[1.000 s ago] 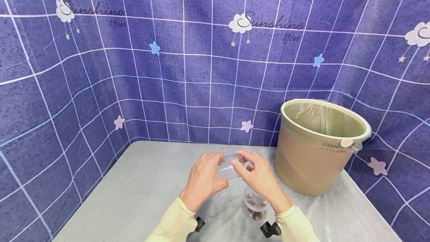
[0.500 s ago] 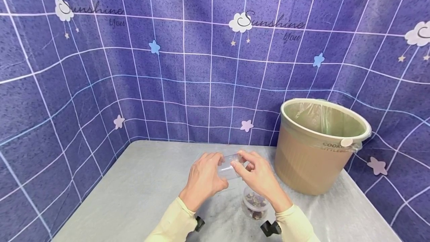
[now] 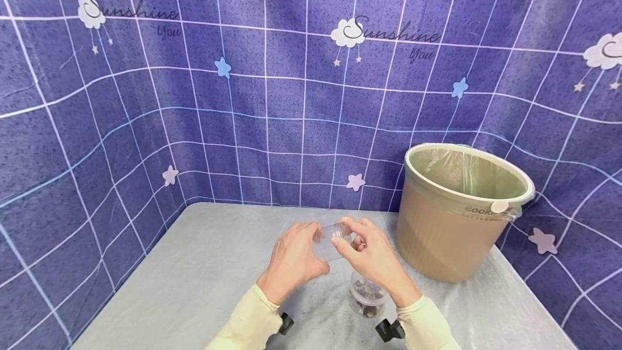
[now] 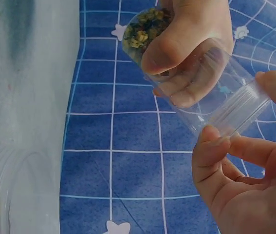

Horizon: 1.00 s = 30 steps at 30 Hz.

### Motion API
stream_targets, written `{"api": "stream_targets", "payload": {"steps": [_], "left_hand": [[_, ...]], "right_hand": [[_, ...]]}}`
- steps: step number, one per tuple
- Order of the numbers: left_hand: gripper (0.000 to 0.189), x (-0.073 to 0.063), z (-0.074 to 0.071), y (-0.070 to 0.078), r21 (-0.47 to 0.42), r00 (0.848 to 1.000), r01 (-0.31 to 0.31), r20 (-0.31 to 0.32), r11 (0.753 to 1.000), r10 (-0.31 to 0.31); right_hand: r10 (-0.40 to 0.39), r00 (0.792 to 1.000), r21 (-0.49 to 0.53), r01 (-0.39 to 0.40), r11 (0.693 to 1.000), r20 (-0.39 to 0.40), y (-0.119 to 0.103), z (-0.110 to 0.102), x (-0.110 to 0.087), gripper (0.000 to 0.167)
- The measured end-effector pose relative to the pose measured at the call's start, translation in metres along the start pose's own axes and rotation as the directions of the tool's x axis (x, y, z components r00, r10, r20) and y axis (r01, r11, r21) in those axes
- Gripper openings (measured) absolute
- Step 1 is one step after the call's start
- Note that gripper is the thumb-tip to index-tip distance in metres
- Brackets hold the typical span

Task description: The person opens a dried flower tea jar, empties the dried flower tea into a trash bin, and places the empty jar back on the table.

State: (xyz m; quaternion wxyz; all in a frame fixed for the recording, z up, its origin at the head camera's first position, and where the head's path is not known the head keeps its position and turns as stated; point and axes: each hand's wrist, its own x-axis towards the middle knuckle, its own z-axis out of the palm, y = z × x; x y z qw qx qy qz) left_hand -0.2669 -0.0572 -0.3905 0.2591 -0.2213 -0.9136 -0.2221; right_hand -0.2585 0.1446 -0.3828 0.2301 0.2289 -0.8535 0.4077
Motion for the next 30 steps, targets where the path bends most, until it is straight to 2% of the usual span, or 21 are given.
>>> {"api": "stream_targets", "payload": {"steps": [5,14,30], "left_hand": [[0.050,-0.001,-0.001,0.000,-0.007,1.000,0.004,0.002,1.000,-0.004],[0.052,-0.001,-0.004,0.001,0.007,1.000,-0.008,-0.013,1.000,0.008],[0.052,0.000,-0.004,0.001,0.012,1.000,-0.004,0.000,1.000,0.004]], "right_hand": [[-0.074,0.997,-0.004,0.074,0.997,0.009,0.003,-0.001,0.000,0.034],[-0.099,0.991,0.060,0.094,0.994,0.087,0.008,-0.004,0.001,0.040],[-0.188,0.975,0.182,0.164,0.969,0.122,0.012,-0.007,0.000,0.048]]}}
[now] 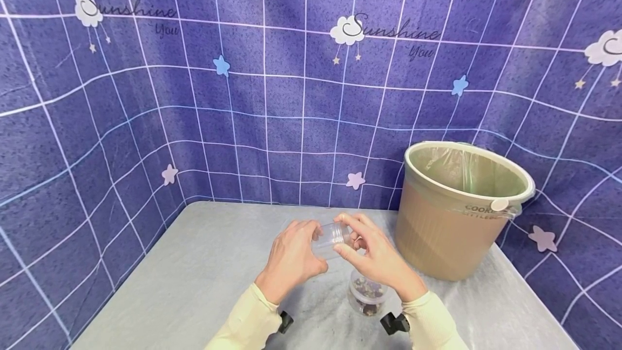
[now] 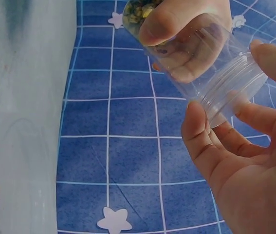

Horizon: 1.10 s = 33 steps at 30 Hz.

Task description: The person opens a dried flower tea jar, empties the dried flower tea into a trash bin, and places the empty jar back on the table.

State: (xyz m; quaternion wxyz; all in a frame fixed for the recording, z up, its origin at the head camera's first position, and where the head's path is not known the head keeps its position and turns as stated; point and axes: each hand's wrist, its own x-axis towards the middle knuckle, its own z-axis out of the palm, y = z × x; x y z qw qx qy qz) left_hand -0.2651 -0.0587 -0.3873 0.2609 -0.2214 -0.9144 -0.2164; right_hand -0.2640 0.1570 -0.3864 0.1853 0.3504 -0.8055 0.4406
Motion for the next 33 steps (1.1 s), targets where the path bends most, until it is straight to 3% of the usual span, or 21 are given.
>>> {"api": "stream_targets", "payload": {"steps": [21,33], "left_hand": [[0.051,0.0007,-0.0009,0.0012,-0.006,1.000,0.007,0.020,1.000,-0.007],[0.052,0.0003,0.0002,0.0002,-0.012,1.000,0.013,0.026,1.000,-0.012]], "right_hand": [[-0.079,0.997,-0.024,0.080,0.997,0.021,-0.0001,-0.0035,0.0004,0.051],[-0.083,0.996,-0.061,0.084,0.995,0.017,-0.0001,-0.0024,-0.0001,0.051]]}}
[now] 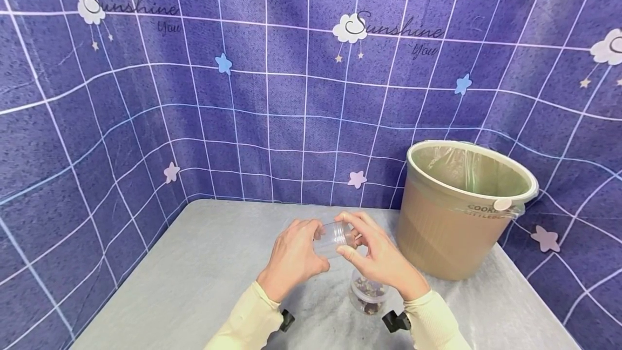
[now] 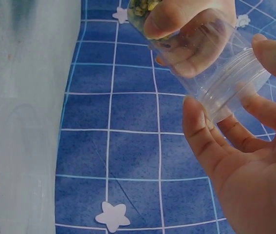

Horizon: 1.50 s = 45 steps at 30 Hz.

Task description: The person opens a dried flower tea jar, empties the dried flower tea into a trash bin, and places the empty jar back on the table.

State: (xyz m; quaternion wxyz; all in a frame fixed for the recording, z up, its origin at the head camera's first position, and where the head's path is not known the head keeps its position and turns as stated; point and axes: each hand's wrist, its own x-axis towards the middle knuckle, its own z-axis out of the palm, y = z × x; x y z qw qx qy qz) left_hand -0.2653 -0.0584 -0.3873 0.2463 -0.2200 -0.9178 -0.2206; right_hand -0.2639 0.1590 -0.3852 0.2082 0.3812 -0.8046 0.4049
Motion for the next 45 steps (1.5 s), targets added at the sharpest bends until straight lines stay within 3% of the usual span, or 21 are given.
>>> {"api": "stream_targets", "payload": {"steps": [12,21,29,37,45], "left_hand": [[0.051,-0.001,-0.001,0.001,0.001,1.000,-0.005,0.007,1.000,0.005],[0.051,-0.001,-0.001,0.003,0.006,1.000,-0.005,-0.002,1.000,0.005],[0.052,-0.001,-0.001,0.003,0.011,1.000,-0.010,-0.010,1.000,0.011],[0.053,-0.001,-0.001,0.003,0.015,1.000,-0.013,-0.022,1.000,0.013],[0.053,-0.001,0.000,0.004,0.019,1.000,-0.014,-0.015,1.000,0.014]], "right_hand": [[0.027,0.999,-0.034,-0.028,0.999,-0.026,0.000,0.000,0.000,0.049],[0.170,0.985,-0.006,-0.171,0.985,-0.039,-0.006,-0.001,0.003,0.047],[0.227,0.970,-0.052,-0.232,0.971,-0.089,-0.008,-0.001,0.004,0.040],[0.379,0.920,0.066,-0.374,0.925,-0.103,-0.015,-0.001,0.005,0.028],[0.478,0.873,0.061,-0.474,0.879,-0.102,-0.019,0.001,0.005,0.033]]}}
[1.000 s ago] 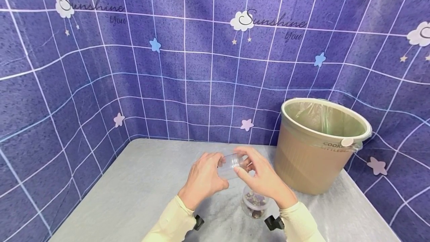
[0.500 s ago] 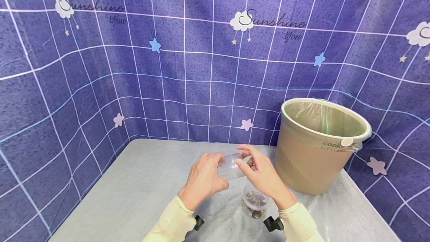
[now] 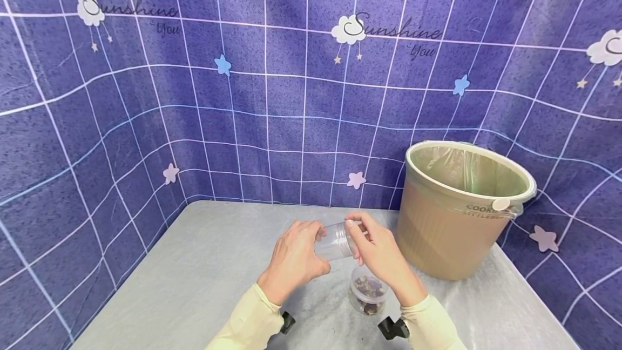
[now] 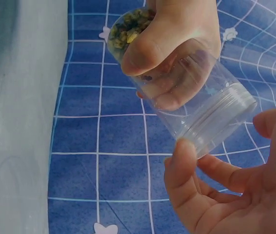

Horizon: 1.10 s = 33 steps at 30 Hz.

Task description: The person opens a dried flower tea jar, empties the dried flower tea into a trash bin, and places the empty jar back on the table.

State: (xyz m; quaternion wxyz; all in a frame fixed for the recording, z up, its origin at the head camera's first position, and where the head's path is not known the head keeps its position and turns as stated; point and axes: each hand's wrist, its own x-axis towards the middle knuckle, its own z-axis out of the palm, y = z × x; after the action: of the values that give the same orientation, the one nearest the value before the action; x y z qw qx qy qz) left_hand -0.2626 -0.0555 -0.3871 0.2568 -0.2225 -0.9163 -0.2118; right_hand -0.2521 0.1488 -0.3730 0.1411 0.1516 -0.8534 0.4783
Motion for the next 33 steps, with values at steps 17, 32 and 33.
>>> {"api": "stream_targets", "payload": {"steps": [17,32,33], "left_hand": [[0.053,-0.0008,0.0002,0.0018,0.008,1.000,-0.017,-0.004,1.000,0.017],[0.053,-0.0006,0.0012,0.0023,0.022,1.000,-0.027,-0.004,0.999,0.027],[0.053,-0.0007,0.0012,0.0024,0.023,1.000,-0.028,-0.004,0.999,0.028]], "right_hand": [[0.081,0.996,-0.061,-0.082,0.995,-0.024,-0.0051,0.0035,-0.0019,0.037],[0.094,0.996,-0.065,-0.094,0.993,-0.006,-0.0071,0.0037,-0.0020,0.035],[0.096,0.995,-0.065,-0.096,0.993,-0.006,-0.0072,0.0037,-0.0022,0.035]]}}
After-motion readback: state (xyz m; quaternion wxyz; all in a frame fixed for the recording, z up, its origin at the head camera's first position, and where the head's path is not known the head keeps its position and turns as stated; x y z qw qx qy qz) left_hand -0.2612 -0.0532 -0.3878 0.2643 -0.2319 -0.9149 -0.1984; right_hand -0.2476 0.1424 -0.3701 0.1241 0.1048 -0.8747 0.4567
